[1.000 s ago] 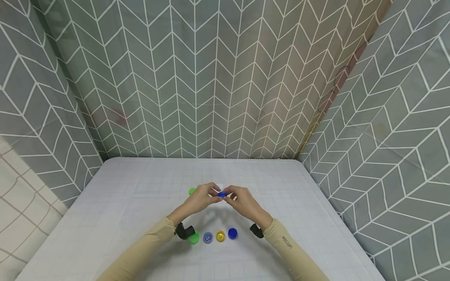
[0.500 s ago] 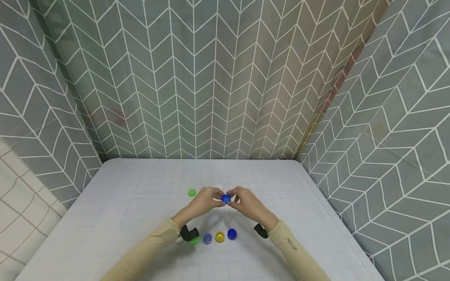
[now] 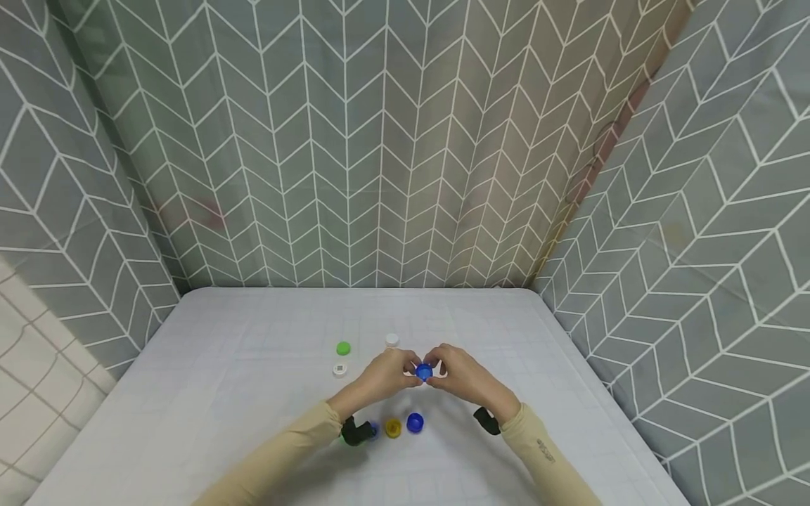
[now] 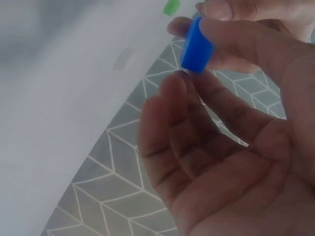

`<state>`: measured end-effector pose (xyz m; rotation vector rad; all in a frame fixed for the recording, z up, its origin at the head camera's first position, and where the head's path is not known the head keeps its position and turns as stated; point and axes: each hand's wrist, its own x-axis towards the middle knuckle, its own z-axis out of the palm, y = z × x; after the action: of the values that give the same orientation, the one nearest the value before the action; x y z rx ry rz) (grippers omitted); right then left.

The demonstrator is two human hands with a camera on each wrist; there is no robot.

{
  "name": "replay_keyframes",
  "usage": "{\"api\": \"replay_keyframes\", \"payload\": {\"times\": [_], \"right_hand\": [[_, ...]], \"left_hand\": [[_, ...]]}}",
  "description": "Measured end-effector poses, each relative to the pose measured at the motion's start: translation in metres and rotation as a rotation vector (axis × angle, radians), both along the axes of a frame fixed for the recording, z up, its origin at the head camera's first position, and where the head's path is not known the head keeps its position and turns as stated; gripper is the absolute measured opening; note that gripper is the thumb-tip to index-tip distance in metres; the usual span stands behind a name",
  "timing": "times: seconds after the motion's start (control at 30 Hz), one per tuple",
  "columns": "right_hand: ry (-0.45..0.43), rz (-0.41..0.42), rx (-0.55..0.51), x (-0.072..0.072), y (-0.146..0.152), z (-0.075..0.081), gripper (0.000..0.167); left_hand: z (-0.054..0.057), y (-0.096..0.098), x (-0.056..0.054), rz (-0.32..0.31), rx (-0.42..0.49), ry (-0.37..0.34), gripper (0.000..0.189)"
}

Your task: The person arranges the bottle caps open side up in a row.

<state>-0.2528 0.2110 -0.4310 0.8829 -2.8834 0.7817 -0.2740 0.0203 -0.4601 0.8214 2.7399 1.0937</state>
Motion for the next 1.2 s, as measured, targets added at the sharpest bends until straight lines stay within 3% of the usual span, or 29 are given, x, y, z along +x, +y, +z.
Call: {"api": "replay_keyframes", "payload": {"times": [0.47, 0.77, 1.2], "right_hand": [[-0.052, -0.024, 0.041, 0.016, 0.022, 0.001, 0.02], [-0.156, 0.001, 0.093, 0.021, 0.022, -0.009, 0.02], [-0.231, 0.049, 0.125, 0.024, 0.021, -0.019, 0.024]], "left_hand": [[-0.006, 0.025, 0.012, -0.051, -0.11, 0.153, 0.027], [-0.01, 0.031, 0.022, -0.07, -0.235, 0.1, 0.024], [-0.022, 0.033, 0.031, -0.11, -0.307, 0.138, 0.023]]}}
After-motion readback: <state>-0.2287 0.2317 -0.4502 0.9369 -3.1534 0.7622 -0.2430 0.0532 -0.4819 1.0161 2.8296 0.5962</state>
